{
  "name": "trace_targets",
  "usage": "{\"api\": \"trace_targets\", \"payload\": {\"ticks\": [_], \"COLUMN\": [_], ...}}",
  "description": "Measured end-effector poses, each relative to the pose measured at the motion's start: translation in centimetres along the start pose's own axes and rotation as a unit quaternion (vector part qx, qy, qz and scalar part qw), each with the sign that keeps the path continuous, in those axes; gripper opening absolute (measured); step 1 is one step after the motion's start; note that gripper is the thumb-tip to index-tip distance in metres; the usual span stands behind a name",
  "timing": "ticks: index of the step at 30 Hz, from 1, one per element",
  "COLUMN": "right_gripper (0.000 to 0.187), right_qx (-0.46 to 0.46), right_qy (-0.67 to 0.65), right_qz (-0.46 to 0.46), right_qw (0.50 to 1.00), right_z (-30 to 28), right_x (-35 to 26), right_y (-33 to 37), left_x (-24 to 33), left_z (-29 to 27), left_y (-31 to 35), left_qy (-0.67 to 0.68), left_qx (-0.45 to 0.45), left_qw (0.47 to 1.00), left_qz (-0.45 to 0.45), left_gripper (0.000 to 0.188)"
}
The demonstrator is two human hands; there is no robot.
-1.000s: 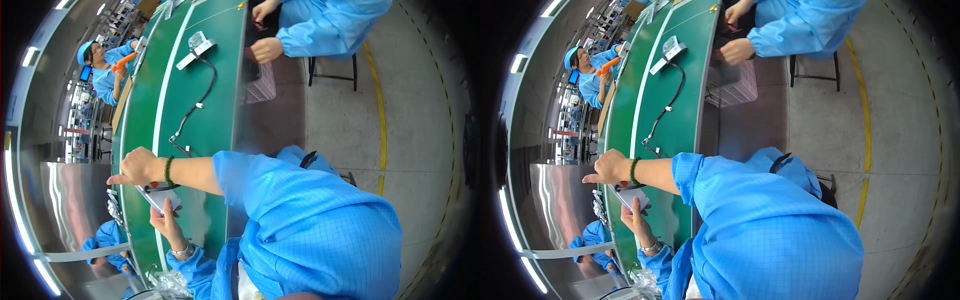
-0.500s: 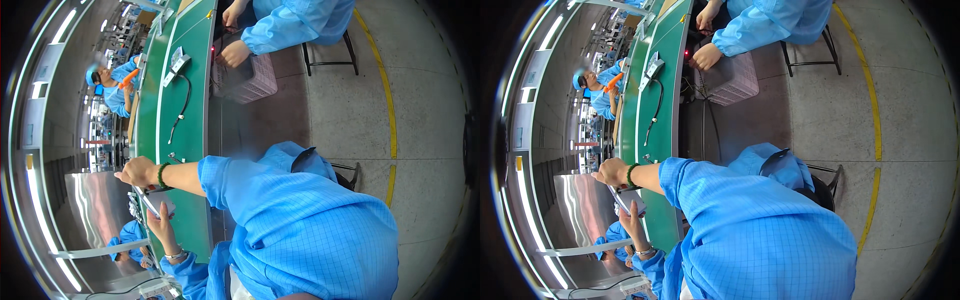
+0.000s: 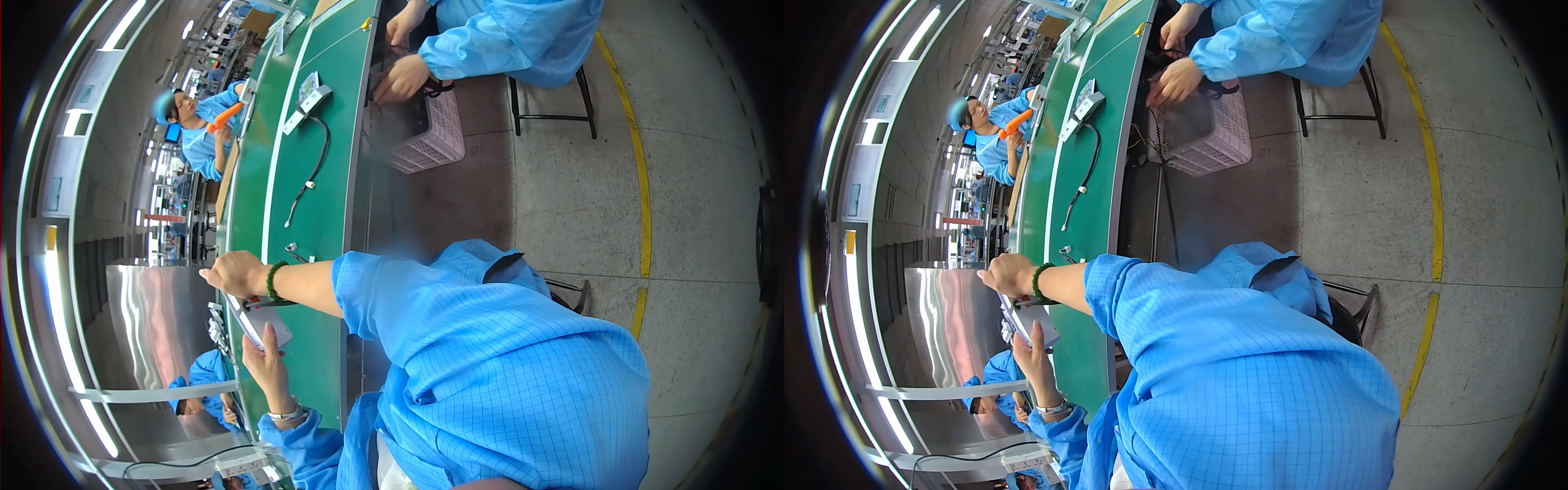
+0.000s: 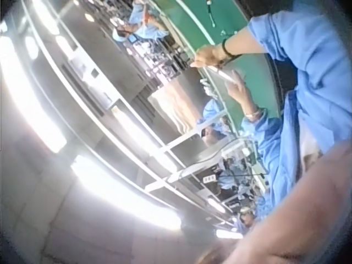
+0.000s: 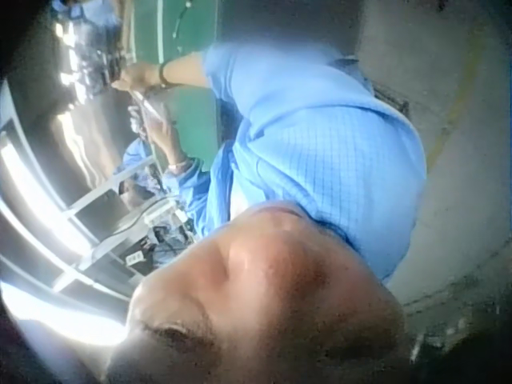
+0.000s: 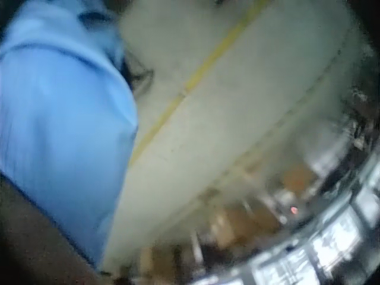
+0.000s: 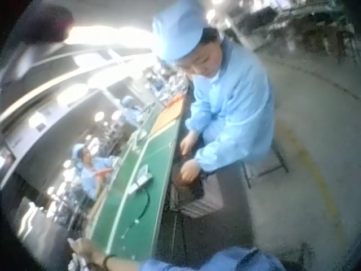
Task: The recorder is assembling a circuit board into a plastic housing on a factory assembly line.
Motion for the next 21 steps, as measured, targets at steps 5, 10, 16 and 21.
{"api": "trace_targets", "payload": {"ticks": [5, 10, 16, 21], "right_gripper": [0.053, 0.061, 0.063, 0.051], "right_qx": [-0.009, 0.046, -0.037, 0.033], "right_qy": [0.011, -0.039, -0.008, -0.014], "right_qz": [0.003, 0.025, 0.021, 0.032], "right_qw": [1.000, 0.998, 0.999, 0.999], "right_z": [0.2, -1.3, -3.0, -3.2], "right_x": [0.8, 2.1, 1.8, 2.7], "right_y": [-0.1, 0.2, -0.7, -0.9], "left_x": [-0.7, -2.1, -2.4, -1.6], "left_z": [0.4, 1.2, 3.0, 3.6], "left_y": [-0.6, -1.7, -2.7, -2.8], "left_qy": [-0.005, 0.097, 0.222, 0.245], "left_qx": [0.005, -0.039, -0.098, -0.114], "left_qw": [1.000, 0.993, 0.965, 0.958], "left_qz": [-0.008, -0.050, -0.099, -0.094], "left_gripper": [0.026, 0.023, 0.022, 0.022]}}
Point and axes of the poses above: each hand's wrist, its own y-axis away from the middle knuckle, its own z-axis out of the palm, x = y × z, the point moved 8 cm from there along -y, towards the middle knuckle, and after that the axes turned 13 degrees about -z, right-handed, at the moved point
